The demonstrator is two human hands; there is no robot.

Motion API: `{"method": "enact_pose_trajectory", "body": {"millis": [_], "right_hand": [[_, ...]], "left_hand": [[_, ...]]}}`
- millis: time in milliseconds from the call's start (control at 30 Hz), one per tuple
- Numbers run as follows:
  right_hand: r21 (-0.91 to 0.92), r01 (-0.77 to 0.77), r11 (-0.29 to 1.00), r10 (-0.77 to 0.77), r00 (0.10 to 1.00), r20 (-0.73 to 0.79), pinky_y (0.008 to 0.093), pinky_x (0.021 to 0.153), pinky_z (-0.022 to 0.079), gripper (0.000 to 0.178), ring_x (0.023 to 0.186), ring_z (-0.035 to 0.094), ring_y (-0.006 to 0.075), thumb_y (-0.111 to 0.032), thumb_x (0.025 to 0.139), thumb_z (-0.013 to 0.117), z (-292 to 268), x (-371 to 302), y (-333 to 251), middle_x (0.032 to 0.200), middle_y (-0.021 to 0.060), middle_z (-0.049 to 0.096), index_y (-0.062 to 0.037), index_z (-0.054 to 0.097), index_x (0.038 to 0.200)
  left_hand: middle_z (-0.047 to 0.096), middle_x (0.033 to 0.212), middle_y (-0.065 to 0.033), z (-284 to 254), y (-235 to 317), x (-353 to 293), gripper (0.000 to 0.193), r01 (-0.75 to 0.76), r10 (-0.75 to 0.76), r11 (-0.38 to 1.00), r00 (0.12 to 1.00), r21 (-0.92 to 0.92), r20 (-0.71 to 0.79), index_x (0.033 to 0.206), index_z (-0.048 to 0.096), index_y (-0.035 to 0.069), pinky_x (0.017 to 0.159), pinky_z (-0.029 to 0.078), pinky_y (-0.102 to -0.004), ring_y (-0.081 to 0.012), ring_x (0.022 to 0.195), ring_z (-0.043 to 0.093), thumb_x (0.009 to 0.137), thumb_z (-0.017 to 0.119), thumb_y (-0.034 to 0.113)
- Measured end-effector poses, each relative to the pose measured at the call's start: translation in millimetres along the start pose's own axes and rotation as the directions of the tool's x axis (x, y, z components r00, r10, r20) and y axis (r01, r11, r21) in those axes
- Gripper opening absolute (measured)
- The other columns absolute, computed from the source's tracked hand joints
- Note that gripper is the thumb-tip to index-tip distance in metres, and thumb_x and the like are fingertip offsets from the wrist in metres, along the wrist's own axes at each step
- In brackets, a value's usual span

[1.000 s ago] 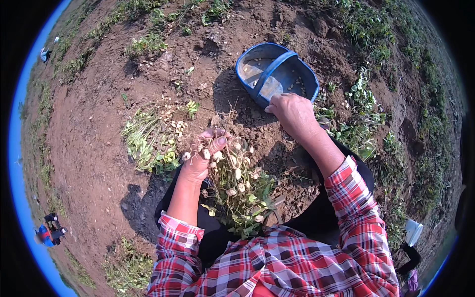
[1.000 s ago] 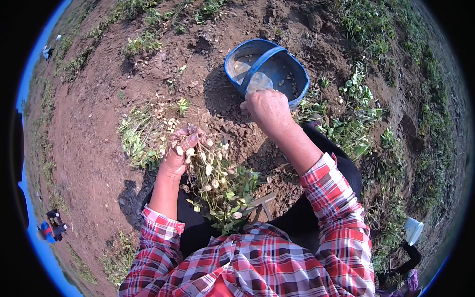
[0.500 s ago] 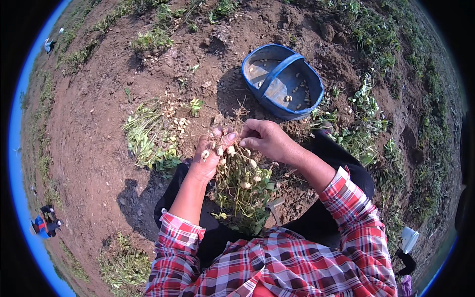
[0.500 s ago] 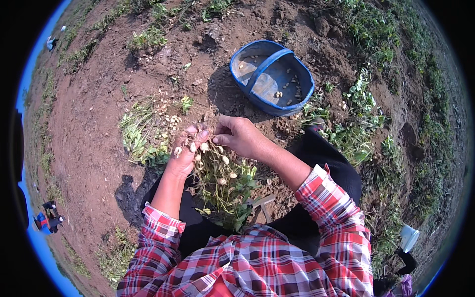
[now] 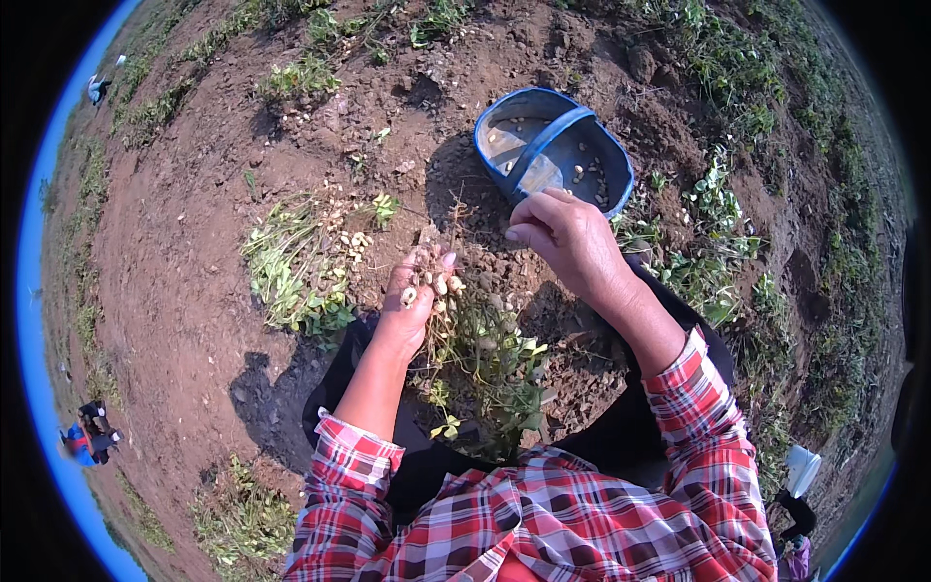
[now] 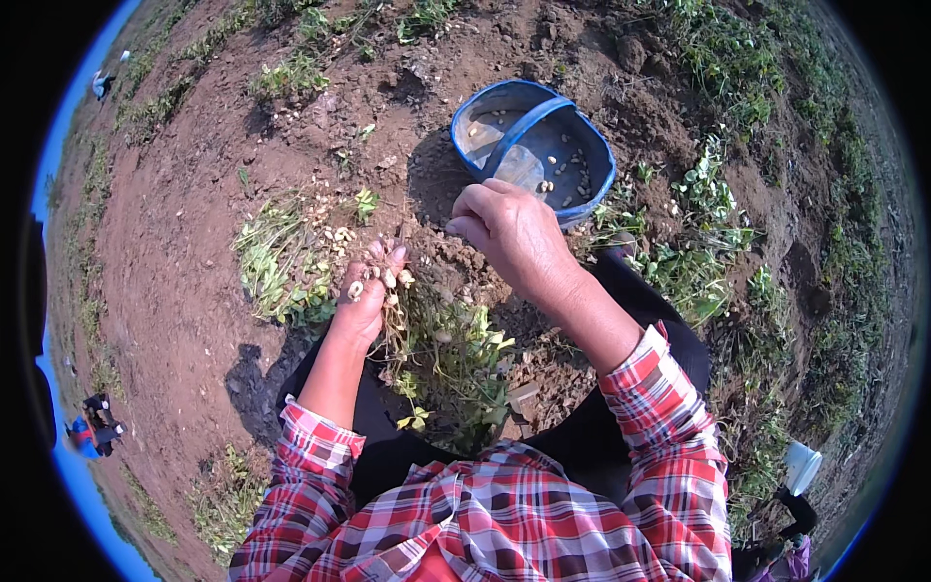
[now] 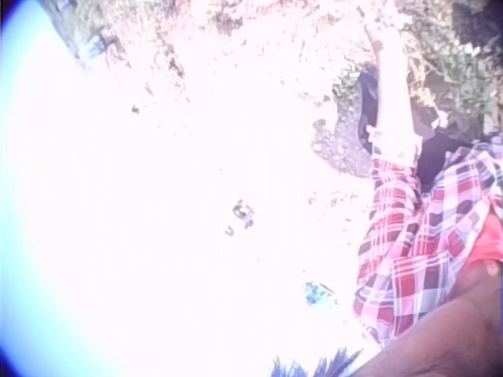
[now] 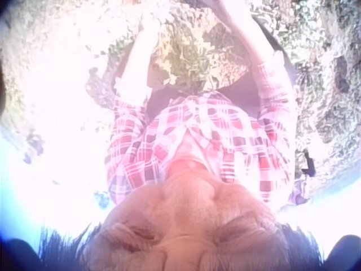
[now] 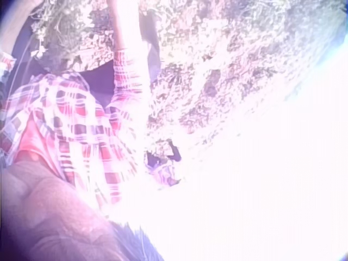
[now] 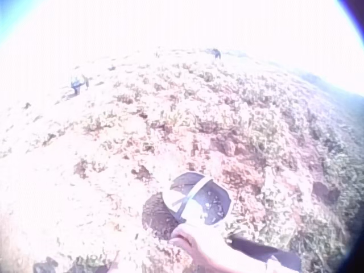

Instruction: The person sits on a small stool in a field and shucks peanuts from their vines by hand. They repeatedly pull the peanuts from the pods and drop them into a blue basket placed on the ground beside them.

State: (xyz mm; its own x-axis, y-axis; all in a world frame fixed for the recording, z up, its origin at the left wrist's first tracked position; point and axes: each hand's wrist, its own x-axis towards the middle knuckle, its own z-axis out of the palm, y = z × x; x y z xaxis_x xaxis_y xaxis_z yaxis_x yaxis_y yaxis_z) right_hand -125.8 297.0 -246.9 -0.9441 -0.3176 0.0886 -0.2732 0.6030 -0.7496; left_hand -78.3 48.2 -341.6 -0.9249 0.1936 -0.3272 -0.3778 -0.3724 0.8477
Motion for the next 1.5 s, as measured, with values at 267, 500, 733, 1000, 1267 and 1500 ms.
{"method": "enact_pose_trajectory", "body": {"millis": [267,500,733,1000,1267,1500], "right_hand": [[0.417,-0.041,0.908,-0.028,0.987,0.157,0.0417,0.081,0.047,0.017,0.09,0.058,0.031,-0.009,0.075,0.071,64.1,-11.1,-9.6,0.088,0.0105,0.059,-0.0061,0.062,0.09],[0.252,0.015,0.968,-0.021,1.0,0.02,0.0424,0.079,0.045,0.025,0.088,0.055,0.0326,-0.013,0.071,0.076,75.2,-17.4,-12.4,0.087,0.0107,0.058,-0.0057,0.06,0.089],[0.247,0.071,0.966,-0.07,0.997,-0.013,0.0397,0.075,0.046,0.02,0.085,0.054,0.0297,-0.012,0.072,0.074,81.2,-12.1,-5.7,0.084,0.0102,0.057,-0.0056,0.059,0.084],[0.683,-0.332,0.651,0.043,0.914,0.404,0.0278,0.069,0.045,0.01,0.074,0.05,0.0078,-0.009,0.081,0.059,69.2,-7.5,-0.5,0.077,0.0004,0.055,-0.0033,0.053,0.087],[0.499,-0.389,0.775,0.168,0.887,0.431,0.0334,0.072,0.051,0.023,0.077,0.066,0.0199,-0.006,0.081,0.054,51.4,-7.0,-11.7,0.076,0.0103,0.066,-0.0059,0.068,0.099],[0.167,-0.104,0.98,0.1,0.994,0.031,0.0428,0.078,0.049,0.018,0.091,0.06,0.0354,0.001,0.08,0.053,45.6,-4.4,-12.0,0.091,0.0175,0.061,-0.0016,0.064,0.094]], "left_hand": [[0.063,0.105,0.0007,31.8,18.1,4.8,0.03,0.121,-0.097,0.984,0.979,0.131,-0.177,0.121,0.055,0.009,0.079,0.048,-0.0242,-0.0091,0.091,0.06,0.091,0.057,0.01],[0.062,0.1,-0.0005,29.5,12.2,2.7,0.021,0.11,-0.1,0.993,0.979,0.048,-0.179,0.114,0.058,0.006,0.085,0.048,-0.0272,-0.0112,0.095,0.059,0.094,0.058,0.013],[0.063,0.105,0.0001,16.5,7.5,7.0,0.023,0.259,-0.246,0.962,0.958,0.082,-0.145,0.115,0.057,0.011,0.083,0.05,-0.0288,-0.0125,0.101,0.06,0.092,0.061,0.015],[0.064,0.105,-0.0015,26.0,10.7,5.6,0.02,0.215,-0.202,0.976,0.949,0.025,-0.242,0.113,0.058,0.007,0.081,0.05,-0.0269,-0.0109,0.093,0.061,0.093,0.057,0.007],[0.063,0.104,0.0002,22.0,8.9,1.0,0.038,0.061,-0.039,0.993,0.977,0.099,-0.21,0.12,0.058,0.007,0.09,0.041,-0.029,-0.0087,0.099,0.056,0.088,0.07,0.023],[0.064,0.099,-0.0012,19.8,13.0,11.2,0.021,0.218,-0.146,0.967,0.899,0.132,-0.413,0.114,0.06,0.007,0.075,0.048,-0.0252,-0.0098,0.086,0.058,0.093,0.06,0.01]]}}
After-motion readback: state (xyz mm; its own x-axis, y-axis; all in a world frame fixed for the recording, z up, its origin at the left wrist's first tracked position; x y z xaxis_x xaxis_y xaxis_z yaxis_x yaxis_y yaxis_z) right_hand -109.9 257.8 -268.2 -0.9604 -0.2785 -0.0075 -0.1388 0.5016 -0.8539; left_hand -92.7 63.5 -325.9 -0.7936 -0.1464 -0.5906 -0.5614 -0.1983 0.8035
